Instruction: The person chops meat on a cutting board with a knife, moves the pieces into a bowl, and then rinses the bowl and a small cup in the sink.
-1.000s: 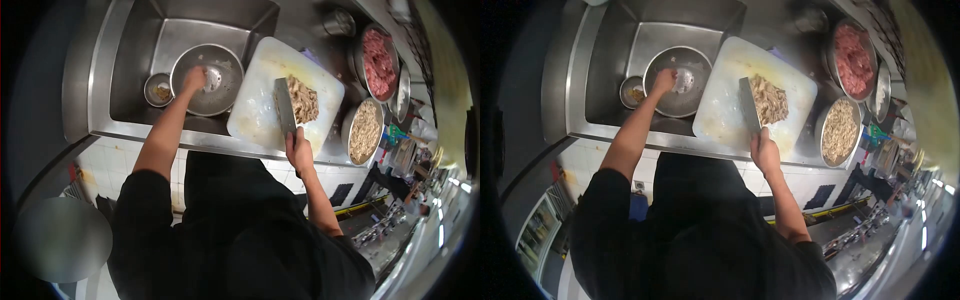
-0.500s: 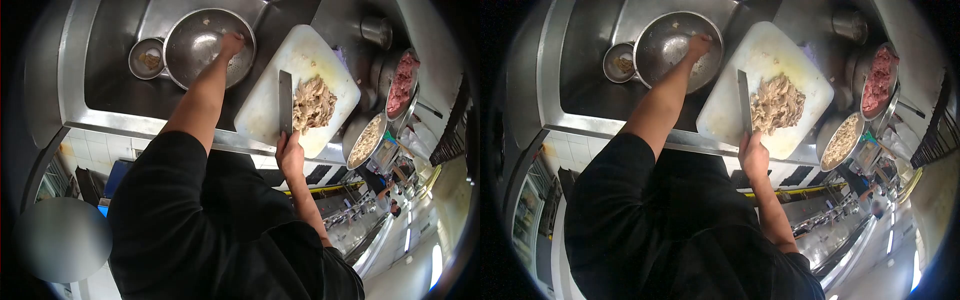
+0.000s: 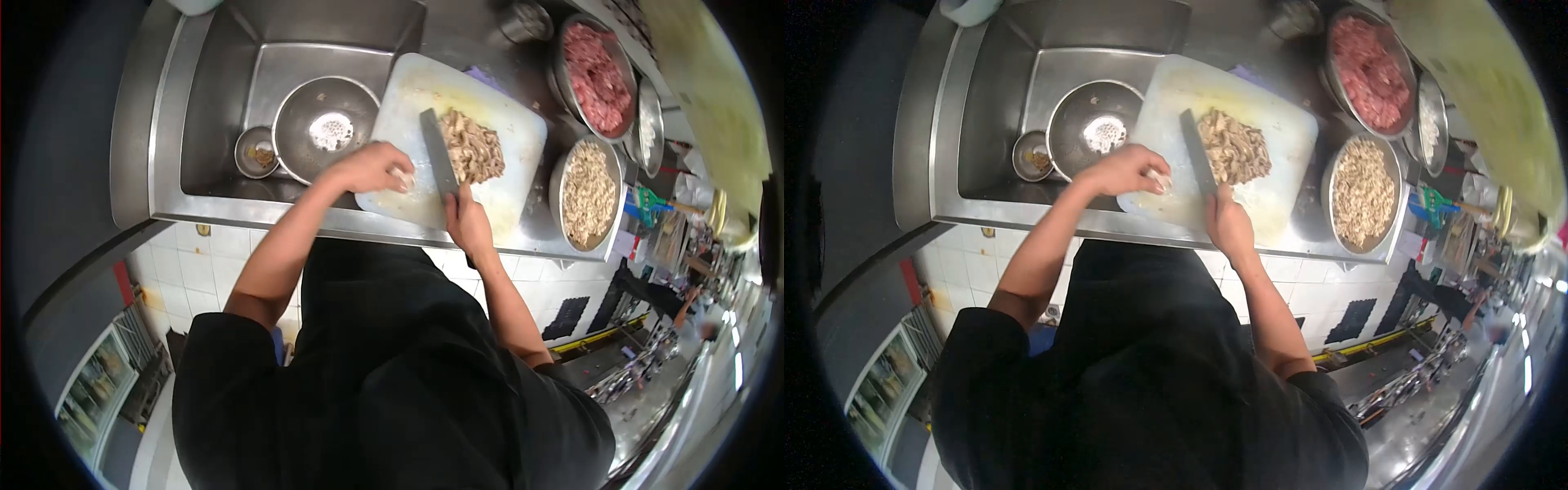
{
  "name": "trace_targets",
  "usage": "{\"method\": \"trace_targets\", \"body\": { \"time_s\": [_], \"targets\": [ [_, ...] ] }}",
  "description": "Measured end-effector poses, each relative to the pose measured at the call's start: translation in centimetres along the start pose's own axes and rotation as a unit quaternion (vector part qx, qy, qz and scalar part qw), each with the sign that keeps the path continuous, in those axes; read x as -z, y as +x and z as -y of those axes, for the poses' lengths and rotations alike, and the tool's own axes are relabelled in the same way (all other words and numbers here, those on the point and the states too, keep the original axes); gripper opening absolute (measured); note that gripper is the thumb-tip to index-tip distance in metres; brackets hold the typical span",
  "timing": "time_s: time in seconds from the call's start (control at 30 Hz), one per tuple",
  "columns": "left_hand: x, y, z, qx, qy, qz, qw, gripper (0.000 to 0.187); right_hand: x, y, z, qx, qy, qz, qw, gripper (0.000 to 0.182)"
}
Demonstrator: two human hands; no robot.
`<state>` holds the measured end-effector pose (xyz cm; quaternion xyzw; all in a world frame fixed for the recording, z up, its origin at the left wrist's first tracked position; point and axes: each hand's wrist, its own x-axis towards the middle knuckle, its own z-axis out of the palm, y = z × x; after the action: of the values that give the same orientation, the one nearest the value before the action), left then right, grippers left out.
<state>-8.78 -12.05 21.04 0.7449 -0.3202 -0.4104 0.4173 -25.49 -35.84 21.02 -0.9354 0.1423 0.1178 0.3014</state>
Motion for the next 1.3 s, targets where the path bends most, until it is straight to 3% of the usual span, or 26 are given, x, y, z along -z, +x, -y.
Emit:
{"method": "trace_targets", "body": {
  "time_s": [0.07, 0.13, 0.17, 0.27, 0.3, 0.33, 0.4, 0.6, 0.7, 0.87, 1.03, 1.13, 1.3],
  "targets": [
    [-4.2, 2.1, 0.0, -0.014, 0.037, 0.009, 0.999, 0.035, 0.4, 0.1, 0.0, 0.015, -0.012, 0.031, 0.999, 0.025],
    [-6.1, 2.8, -1.2, -0.071, 0.077, -0.216, 0.971, 0.030, 1.1, 0.0, 0.4, 0.002, -0.019, 0.027, 0.999, 0.024],
    [-6.3, 2.7, -1.2, -0.027, 0.046, -0.217, 0.975, 0.027, 1.4, -0.2, 0.6, 0.009, -0.037, 0.034, 0.999, 0.022],
    [-5.7, 1.6, -0.4, -0.019, 0.077, -0.200, 0.977, 0.025, 2.7, -1.6, 2.0, 0.015, -0.066, 0.047, 0.997, 0.023],
    [-5.4, 1.3, 0.0, -0.108, 0.155, -0.180, 0.965, 0.021, 2.8, -2.1, 2.3, 0.017, -0.068, 0.060, 0.996, 0.026],
    [-5.7, 1.2, 0.1, -0.108, 0.160, -0.178, 0.965, 0.021, 3.0, -2.6, 2.7, 0.019, -0.070, 0.072, 0.995, 0.029],
    [-7.0, 0.8, -0.3, -0.193, 0.178, -0.168, 0.950, 0.017, 3.5, -3.9, 3.4, 0.012, -0.077, 0.096, 0.992, 0.035],
    [-8.6, 1.2, 0.4, -0.156, 0.229, -0.166, 0.946, 0.016, 0.5, -3.9, 2.5, -0.017, -0.043, 0.135, 0.990, 0.034],
    [-8.8, 1.3, 0.6, -0.147, 0.200, -0.175, 0.953, 0.018, -0.7, 0.3, 2.8, 0.002, -0.008, 0.083, 0.997, 0.026],
    [-9.0, 0.9, -1.0, -0.157, 0.180, -0.197, 0.951, 0.023, 4.3, 1.1, 3.6, 0.016, 0.018, 0.031, 0.999, 0.022],
    [-10.4, 3.0, -1.3, -0.074, 0.128, -0.247, 0.958, 0.017, 7.9, 1.5, -2.7, 0.010, -0.099, -0.040, 0.994, 0.022],
    [-11.0, 3.9, -0.6, -0.082, 0.064, -0.263, 0.959, 0.014, 9.2, 4.0, -6.8, 0.026, -0.183, -0.084, 0.979, 0.026],
    [-10.2, 2.7, -1.2, -0.119, 0.123, -0.238, 0.956, 0.014, 8.5, 5.5, -8.0, 0.108, -0.237, -0.014, 0.965, 0.035]
  ]
}}
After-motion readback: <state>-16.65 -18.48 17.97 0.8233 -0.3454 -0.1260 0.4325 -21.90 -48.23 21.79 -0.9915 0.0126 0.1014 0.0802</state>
